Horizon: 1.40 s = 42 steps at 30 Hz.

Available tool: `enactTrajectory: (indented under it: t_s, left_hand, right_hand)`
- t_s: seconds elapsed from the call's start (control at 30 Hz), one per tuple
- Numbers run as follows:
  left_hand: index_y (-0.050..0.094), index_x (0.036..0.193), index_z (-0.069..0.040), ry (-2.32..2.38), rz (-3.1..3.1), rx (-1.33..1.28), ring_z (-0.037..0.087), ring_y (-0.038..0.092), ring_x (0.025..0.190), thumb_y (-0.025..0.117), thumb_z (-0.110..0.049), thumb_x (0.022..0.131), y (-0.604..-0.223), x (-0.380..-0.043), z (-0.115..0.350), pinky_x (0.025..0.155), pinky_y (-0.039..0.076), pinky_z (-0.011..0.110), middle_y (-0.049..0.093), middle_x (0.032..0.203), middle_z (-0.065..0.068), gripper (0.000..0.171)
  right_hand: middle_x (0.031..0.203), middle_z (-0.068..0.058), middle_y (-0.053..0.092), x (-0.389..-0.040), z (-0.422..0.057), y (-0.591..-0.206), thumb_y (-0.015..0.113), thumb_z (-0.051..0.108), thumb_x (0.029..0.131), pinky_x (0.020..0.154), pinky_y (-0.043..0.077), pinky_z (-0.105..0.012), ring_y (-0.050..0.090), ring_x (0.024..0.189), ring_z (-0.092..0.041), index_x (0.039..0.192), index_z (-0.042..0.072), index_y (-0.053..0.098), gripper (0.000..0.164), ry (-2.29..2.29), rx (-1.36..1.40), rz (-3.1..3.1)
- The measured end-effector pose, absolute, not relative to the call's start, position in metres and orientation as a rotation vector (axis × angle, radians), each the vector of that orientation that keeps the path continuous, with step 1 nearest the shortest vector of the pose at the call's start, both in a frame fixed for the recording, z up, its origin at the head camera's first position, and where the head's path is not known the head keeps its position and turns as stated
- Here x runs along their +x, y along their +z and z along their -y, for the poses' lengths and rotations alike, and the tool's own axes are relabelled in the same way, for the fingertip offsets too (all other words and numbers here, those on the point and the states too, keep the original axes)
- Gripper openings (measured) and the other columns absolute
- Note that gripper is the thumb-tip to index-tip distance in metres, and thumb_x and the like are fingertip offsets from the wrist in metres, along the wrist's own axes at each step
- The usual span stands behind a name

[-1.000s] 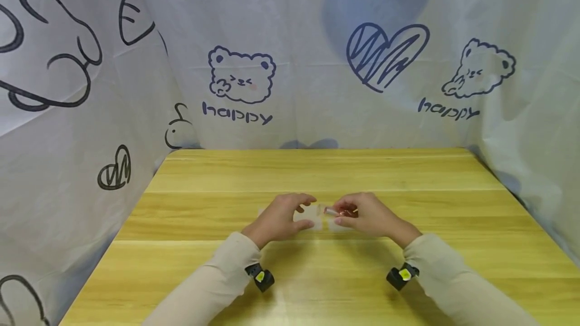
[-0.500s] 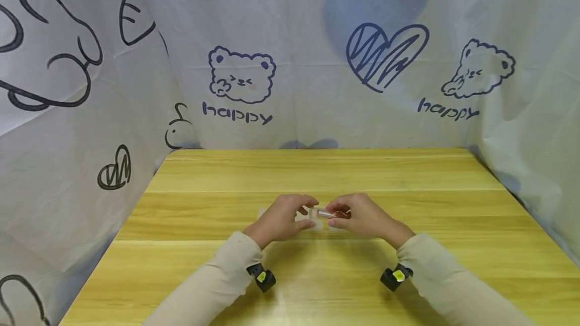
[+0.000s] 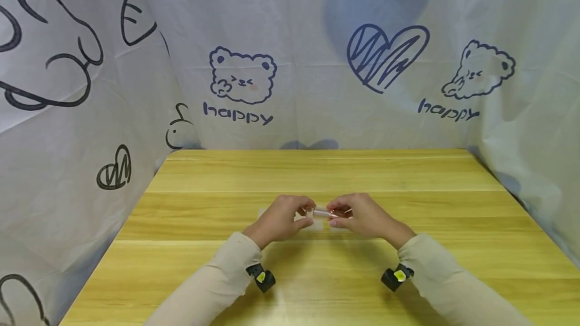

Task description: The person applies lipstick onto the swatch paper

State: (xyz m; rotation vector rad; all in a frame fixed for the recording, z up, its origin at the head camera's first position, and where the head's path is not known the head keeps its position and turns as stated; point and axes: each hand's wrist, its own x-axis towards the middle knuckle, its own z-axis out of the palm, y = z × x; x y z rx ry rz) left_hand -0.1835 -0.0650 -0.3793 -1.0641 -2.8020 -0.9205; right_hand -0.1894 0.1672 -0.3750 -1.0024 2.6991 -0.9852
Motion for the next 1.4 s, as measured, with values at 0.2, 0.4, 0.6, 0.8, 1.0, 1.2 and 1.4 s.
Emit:
enactTrajectory:
  t_s: [0.2,0.4,0.6,0.8,1.0,1.2,1.4]
  left_hand:
    - [0.066,0.116,-0.004,-0.934,2.817,-1.083,0.018,0.066,0.089,0.071,-0.014,0.090,-0.3772,-0.1831,0.0626,0.077,0.054,0.027,0.068,0.107,0.007,0.028]
    - [0.067,0.112,-0.007,-0.947,2.829,-1.081,0.015,0.064,0.086,0.071,-0.017,0.091,-0.3762,-0.1831,0.0612,0.073,0.053,0.025,0.069,0.104,0.005,0.023]
    - [0.067,0.110,-0.008,-0.959,2.829,-1.068,0.014,0.064,0.085,0.071,-0.016,0.090,-0.3778,-0.1843,0.0616,0.073,0.053,0.024,0.069,0.102,0.004,0.022]
    - [0.067,0.110,-0.007,-0.970,2.838,-1.088,0.013,0.064,0.083,0.071,-0.018,0.090,-0.3786,-0.1844,0.0599,0.069,0.052,0.022,0.068,0.100,0.004,0.022]
    - [0.068,0.108,-0.007,-0.942,2.818,-1.101,0.012,0.065,0.081,0.070,-0.019,0.091,-0.3775,-0.1842,0.0599,0.068,0.052,0.021,0.069,0.098,0.004,0.021]
    - [0.068,0.107,-0.008,-0.952,2.814,-1.101,0.012,0.064,0.081,0.071,-0.017,0.091,-0.3775,-0.1851,0.0608,0.069,0.052,0.022,0.069,0.097,0.004,0.020]
    - [0.068,0.108,-0.006,-0.954,2.827,-1.103,0.012,0.064,0.081,0.070,-0.018,0.091,-0.3764,-0.1855,0.0616,0.069,0.052,0.022,0.069,0.095,0.004,0.021]
  right_hand:
    - [0.093,0.003,0.067,-0.1881,-0.1665,-0.3737,0.074,0.015,0.088,0.074,0.055,-0.026,0.060,0.079,-0.006,0.109,0.004,0.070,0.024,-1.002,-1.006,-2.707]
    - [0.096,-0.001,0.069,-0.1877,-0.1654,-0.3727,0.074,0.013,0.087,0.075,0.055,-0.025,0.063,0.082,-0.008,0.111,0.002,0.070,0.027,-1.020,-0.996,-2.696]
    - [0.096,-0.001,0.069,-0.1885,-0.1660,-0.3730,0.074,0.012,0.087,0.075,0.055,-0.025,0.065,0.085,-0.010,0.110,0.002,0.070,0.025,-1.051,-0.996,-2.686]
    - [0.092,0.003,0.068,-0.1892,-0.1662,-0.3757,0.072,0.012,0.088,0.073,0.054,-0.022,0.064,0.082,-0.006,0.107,0.005,0.070,0.020,-1.055,-0.989,-2.674]
    - [0.095,0.002,0.068,-0.1880,-0.1671,-0.3755,0.071,0.015,0.090,0.075,0.054,-0.024,0.064,0.084,-0.008,0.108,0.005,0.070,0.021,-1.049,-1.000,-2.686]
    - [0.096,0.001,0.068,-0.1877,-0.1671,-0.3756,0.071,0.015,0.090,0.075,0.055,-0.024,0.064,0.084,-0.009,0.107,0.006,0.070,0.020,-1.066,-0.994,-2.682]
    - [0.096,0.001,0.068,-0.1887,-0.1689,-0.3777,0.071,0.015,0.090,0.075,0.055,-0.025,0.064,0.085,-0.009,0.107,0.006,0.070,0.020,-1.077,-0.999,-2.675]
